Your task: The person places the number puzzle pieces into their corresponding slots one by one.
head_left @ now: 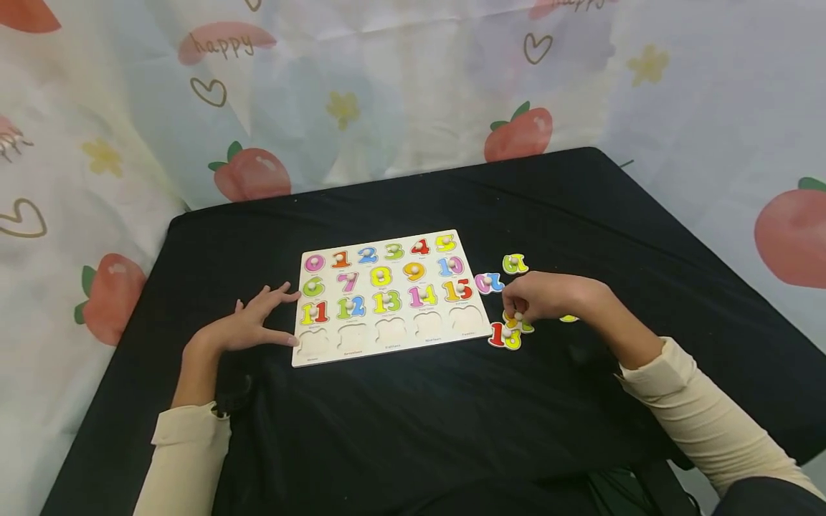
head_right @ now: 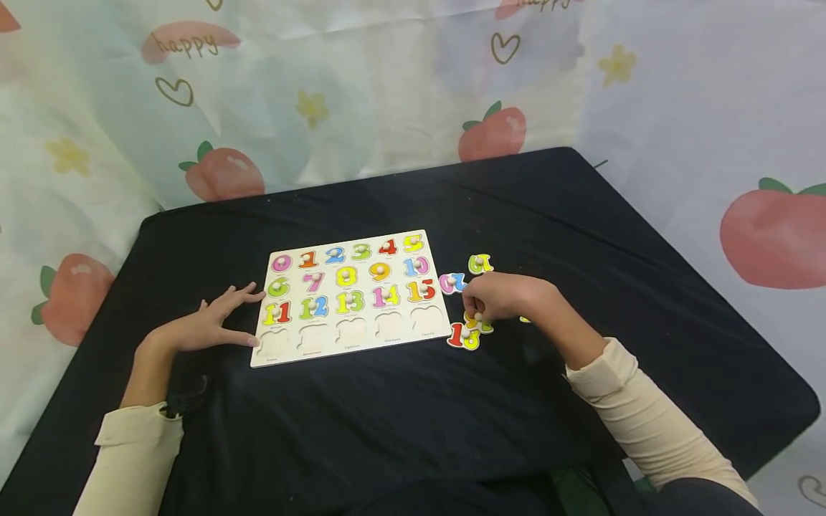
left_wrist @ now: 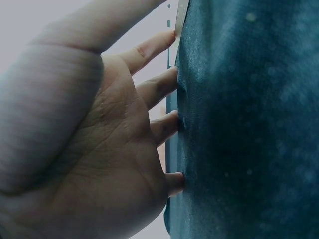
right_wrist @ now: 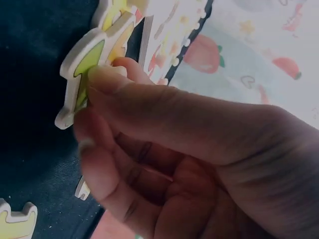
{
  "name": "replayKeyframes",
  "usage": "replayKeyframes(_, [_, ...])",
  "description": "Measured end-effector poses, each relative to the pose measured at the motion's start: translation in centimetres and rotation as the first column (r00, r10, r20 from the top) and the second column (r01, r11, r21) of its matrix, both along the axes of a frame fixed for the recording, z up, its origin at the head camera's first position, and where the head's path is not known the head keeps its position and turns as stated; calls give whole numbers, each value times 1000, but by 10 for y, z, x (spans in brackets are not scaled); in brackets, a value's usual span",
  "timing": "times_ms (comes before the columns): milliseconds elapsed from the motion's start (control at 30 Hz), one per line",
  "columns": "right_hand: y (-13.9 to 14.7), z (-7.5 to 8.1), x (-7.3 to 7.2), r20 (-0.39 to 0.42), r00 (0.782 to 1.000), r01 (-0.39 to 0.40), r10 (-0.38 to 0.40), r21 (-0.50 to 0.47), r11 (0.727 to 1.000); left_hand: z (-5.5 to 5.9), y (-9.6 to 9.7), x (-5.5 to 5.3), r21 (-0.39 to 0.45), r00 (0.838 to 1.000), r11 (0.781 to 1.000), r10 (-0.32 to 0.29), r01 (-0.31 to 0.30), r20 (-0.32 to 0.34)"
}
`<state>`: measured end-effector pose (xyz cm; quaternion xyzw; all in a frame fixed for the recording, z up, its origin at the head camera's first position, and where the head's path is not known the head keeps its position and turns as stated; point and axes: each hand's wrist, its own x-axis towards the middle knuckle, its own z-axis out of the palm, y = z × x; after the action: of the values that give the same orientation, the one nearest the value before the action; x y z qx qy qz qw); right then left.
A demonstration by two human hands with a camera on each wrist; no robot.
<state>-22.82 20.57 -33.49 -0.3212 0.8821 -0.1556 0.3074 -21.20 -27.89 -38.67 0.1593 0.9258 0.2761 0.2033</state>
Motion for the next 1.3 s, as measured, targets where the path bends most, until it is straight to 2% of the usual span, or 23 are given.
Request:
replayKeyframes(267, [1,5,-1,-66,997,40,-42,-21,999,2,3,2,-2,1000,1000,9,-9,-3])
replayKeyframes(400, [-7,6,0,-131,991,16,-24,-62,998,0,2,2,-2,1000,1000,8,-8,-4])
replayKeyframes(533, [-26,3,-1,-195,981,-10,-9,-100,995,-2,0,2,-4,1000,1000,9,-9,-4])
replayKeyframes(633, [-43,3,-2,-209,978,-32,9,-108,994,-2,-1,2,-6,1000,1000,13,-13,-6])
replayKeyframes(967, [-93,4,0,-211,968,-146,136,-35,989,0,2,-3,-16,1000,1000,3,-4,-17])
replayKeyframes(1300, [-149,-13,-5,-246,942,-231,228,15,973,0,2,0,-18,1000,1000,6,-6,-16])
